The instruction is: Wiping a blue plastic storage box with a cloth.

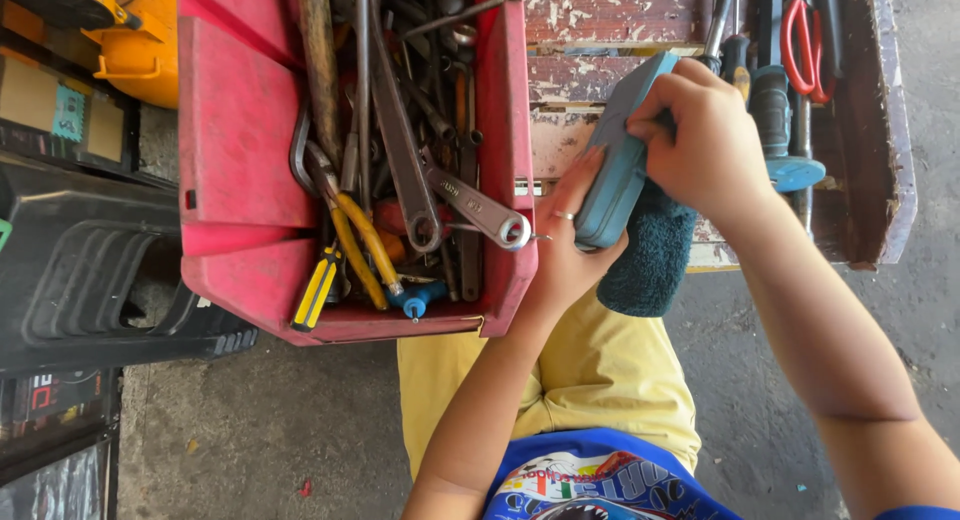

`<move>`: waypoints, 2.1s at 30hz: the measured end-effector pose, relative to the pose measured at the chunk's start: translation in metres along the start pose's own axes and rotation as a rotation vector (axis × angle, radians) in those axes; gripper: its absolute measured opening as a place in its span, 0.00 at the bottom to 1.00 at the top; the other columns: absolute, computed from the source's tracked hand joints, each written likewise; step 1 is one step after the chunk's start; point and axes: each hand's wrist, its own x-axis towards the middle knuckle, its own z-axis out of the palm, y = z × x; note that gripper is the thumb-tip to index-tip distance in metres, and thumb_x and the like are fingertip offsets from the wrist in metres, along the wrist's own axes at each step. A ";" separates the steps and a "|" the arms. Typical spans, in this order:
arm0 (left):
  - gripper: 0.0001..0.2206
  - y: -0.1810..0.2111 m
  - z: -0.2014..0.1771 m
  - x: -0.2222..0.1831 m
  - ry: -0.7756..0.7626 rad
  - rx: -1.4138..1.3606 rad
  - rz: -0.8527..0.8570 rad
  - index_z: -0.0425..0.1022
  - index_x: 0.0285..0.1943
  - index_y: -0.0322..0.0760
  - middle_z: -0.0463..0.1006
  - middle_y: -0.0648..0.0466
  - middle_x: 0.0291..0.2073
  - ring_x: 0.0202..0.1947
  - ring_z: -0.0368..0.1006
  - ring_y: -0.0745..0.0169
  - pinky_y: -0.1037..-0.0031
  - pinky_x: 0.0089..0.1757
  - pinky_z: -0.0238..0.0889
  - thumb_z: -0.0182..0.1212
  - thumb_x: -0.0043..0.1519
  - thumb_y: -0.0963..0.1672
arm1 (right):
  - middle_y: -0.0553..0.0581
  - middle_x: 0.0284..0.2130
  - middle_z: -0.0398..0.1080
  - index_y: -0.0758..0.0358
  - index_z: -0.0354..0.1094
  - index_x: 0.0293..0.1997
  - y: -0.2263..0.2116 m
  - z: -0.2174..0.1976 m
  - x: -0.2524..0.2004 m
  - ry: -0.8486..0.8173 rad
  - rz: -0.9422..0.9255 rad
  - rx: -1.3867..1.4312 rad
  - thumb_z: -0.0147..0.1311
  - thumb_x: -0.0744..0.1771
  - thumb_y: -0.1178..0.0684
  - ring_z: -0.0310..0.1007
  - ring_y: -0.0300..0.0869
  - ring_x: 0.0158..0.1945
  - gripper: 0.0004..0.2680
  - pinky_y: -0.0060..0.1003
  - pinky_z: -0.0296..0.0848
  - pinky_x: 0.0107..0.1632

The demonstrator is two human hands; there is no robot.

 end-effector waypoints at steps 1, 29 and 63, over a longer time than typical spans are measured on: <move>0.30 0.000 0.000 0.002 -0.004 0.014 0.006 0.73 0.63 0.30 0.78 0.39 0.58 0.58 0.76 0.38 0.57 0.60 0.70 0.69 0.47 0.39 | 0.57 0.35 0.67 0.58 0.70 0.37 0.000 0.001 0.003 0.027 -0.018 0.006 0.66 0.68 0.55 0.75 0.66 0.39 0.06 0.64 0.76 0.38; 0.33 0.006 -0.018 -0.005 -0.205 0.046 -0.077 0.60 0.74 0.38 0.68 0.43 0.71 0.72 0.68 0.45 0.62 0.71 0.63 0.68 0.58 0.37 | 0.60 0.41 0.64 0.70 0.77 0.45 0.023 -0.020 0.005 0.412 -0.173 0.146 0.67 0.69 0.69 0.66 0.55 0.46 0.05 0.61 0.56 0.73; 0.31 0.019 -0.009 0.005 -0.120 0.170 -0.120 0.68 0.69 0.41 0.75 0.47 0.64 0.64 0.74 0.49 0.65 0.62 0.69 0.72 0.53 0.41 | 0.68 0.78 0.28 0.61 0.35 0.82 0.003 0.049 -0.045 0.250 -0.096 0.328 0.15 0.68 0.22 0.28 0.63 0.82 0.37 0.67 0.29 0.78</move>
